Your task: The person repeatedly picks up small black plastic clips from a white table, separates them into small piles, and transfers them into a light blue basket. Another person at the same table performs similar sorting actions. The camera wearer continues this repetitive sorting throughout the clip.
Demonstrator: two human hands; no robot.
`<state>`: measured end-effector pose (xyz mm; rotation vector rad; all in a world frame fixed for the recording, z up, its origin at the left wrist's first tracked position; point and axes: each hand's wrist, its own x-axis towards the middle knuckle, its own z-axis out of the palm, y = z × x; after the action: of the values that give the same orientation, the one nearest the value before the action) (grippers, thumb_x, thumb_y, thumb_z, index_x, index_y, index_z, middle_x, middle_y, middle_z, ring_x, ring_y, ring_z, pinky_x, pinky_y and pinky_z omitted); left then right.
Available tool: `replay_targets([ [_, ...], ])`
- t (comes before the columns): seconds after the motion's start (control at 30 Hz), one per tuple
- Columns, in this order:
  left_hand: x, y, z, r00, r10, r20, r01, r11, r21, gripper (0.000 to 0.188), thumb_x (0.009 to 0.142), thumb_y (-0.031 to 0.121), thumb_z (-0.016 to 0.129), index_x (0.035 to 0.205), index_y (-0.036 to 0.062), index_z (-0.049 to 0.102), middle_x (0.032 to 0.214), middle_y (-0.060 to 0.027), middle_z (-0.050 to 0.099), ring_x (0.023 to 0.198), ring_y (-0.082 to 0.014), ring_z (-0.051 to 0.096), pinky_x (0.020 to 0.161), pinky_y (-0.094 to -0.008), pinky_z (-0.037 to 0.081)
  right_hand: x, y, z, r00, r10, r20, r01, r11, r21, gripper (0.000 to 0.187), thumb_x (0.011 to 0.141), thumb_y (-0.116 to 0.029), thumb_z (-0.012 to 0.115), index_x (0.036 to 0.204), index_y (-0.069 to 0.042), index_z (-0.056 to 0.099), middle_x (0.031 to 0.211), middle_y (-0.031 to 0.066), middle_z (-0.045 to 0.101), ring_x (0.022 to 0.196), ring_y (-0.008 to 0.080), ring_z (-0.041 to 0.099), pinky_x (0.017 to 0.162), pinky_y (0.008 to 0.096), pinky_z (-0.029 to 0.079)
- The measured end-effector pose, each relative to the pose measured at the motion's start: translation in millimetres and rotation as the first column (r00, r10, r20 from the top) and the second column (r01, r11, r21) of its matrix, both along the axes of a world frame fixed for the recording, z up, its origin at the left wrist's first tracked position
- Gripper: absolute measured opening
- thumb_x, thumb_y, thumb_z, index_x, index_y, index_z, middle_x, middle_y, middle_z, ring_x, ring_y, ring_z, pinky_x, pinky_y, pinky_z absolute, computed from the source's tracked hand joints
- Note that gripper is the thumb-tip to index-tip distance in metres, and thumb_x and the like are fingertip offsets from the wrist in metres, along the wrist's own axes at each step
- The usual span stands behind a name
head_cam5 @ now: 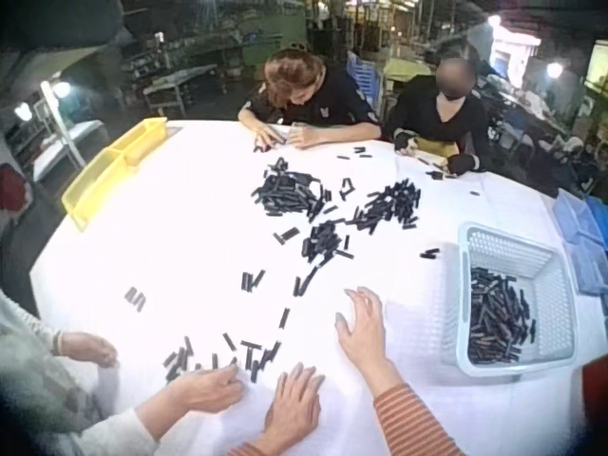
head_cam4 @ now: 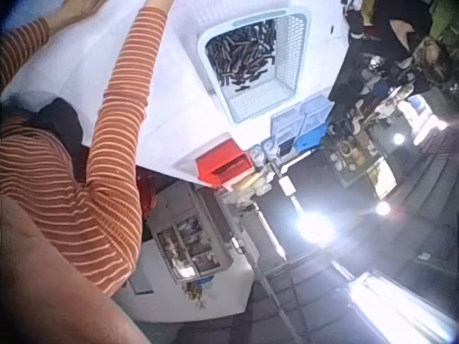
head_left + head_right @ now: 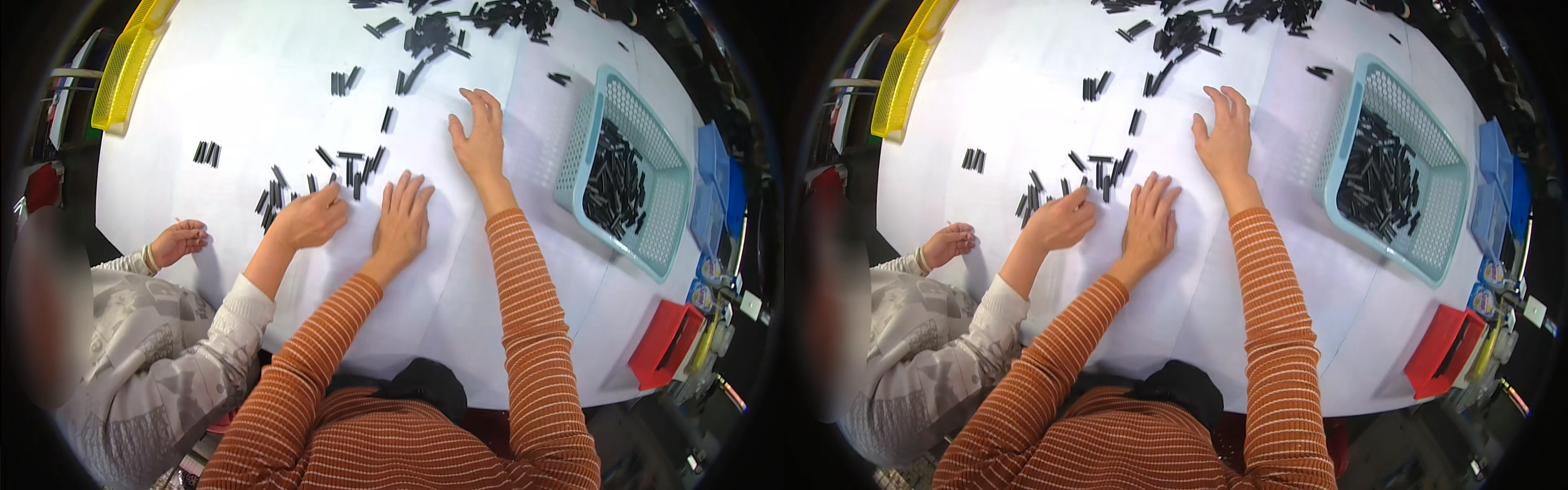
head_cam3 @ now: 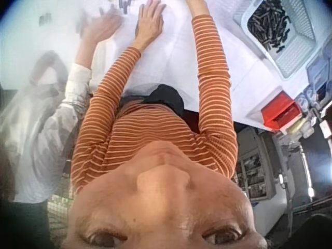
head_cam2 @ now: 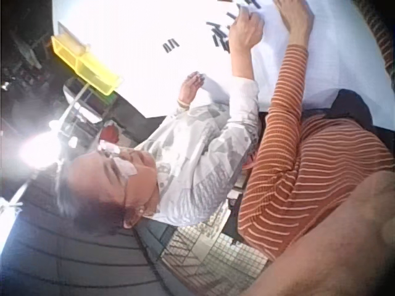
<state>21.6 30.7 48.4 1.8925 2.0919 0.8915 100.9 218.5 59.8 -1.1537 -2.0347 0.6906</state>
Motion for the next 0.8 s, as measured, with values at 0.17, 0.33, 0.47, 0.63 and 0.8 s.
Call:
replay_targets([
  [0.17, 2.6, -3.4, -0.7, 1.0, -0.005, -0.007, 0.004, 0.992, -0.128, 0.043, 0.086, 0.004, 0.056, 0.128, -0.0001, 0.051, 0.142, -0.0171, 0.043, 0.139, -0.0374, 0.032, 0.114, -0.0554, 0.024, -62.5, 86.1, -25.6, 1.0, 0.006, 0.008, -0.007, 0.974, 0.225, 0.054, 0.083, -0.031, 0.071, 0.129, -0.01, 0.055, 0.135, 0.0188, 0.044, 0.128, 0.0372, 0.039, 0.103, 0.0479, 0.038],
  [0.33, 4.9, -6.1, -1.6, 0.997, -0.011, 0.071, 0.023, 0.986, -0.168, 0.043, 0.087, 0.005, 0.056, 0.129, 0.002, 0.05, 0.143, -0.0159, 0.042, 0.14, -0.037, 0.031, 0.114, -0.0557, 0.023, -116.3, 158.9, -28.2, 0.972, -0.112, 0.208, 0.044, 0.952, 0.304, 0.058, 0.085, -0.051, 0.065, 0.129, -0.015, 0.06, 0.14, 0.0148, 0.043, 0.133, 0.0343, 0.036, 0.103, 0.0614, 0.032],
  [0.47, 3.0, -6.3, 0.8, 0.991, 0.004, 0.135, 0.011, 0.993, -0.117, 0.041, 0.085, 0.001, 0.057, 0.126, 0.0034, 0.052, 0.14, -0.0153, 0.044, 0.138, -0.0362, 0.034, 0.113, -0.0564, 0.025, -136.4, 161.6, -19.4, 0.898, -0.136, 0.419, 0.062, 0.981, 0.186, 0.06, 0.084, -0.063, 0.059, 0.127, -0.02, 0.064, 0.134, 0.0129, 0.051, 0.132, 0.032, 0.036, 0.102, 0.0674, 0.027],
  [0.63, -0.9, -8.3, -0.4, 0.979, -0.035, 0.199, 0.037, 0.999, -0.006, 0.036, 0.081, -0.005, 0.056, 0.116, 0.0038, 0.057, 0.131, -0.0139, 0.051, 0.134, -0.0363, 0.041, 0.112, -0.0552, 0.029, -128.1, 101.9, -19.6, 0.895, -0.106, 0.432, 0.017, 0.979, 0.204, 0.046, 0.083, -0.06, 0.061, 0.115, -0.027, 0.07, 0.128, 0.0061, 0.054, 0.125, 0.0274, 0.043, 0.101, 0.0583, 0.027],
  [0.8, -6.9, -8.7, 2.9, 0.957, -0.039, 0.286, -0.012, 0.985, 0.173, 0.037, 0.075, -0.011, 0.054, 0.109, 0.0033, 0.06, 0.118, -0.013, 0.057, 0.12, -0.0358, 0.051, 0.103, -0.0496, 0.038, -99.9, 7.3, -23.5, 0.949, -0.023, 0.313, -0.049, 0.974, 0.221, 0.031, 0.08, -0.045, 0.07, 0.101, -0.023, 0.074, 0.12, 0.0057, 0.057, 0.119, 0.0274, 0.044, 0.096, 0.0583, 0.029],
])
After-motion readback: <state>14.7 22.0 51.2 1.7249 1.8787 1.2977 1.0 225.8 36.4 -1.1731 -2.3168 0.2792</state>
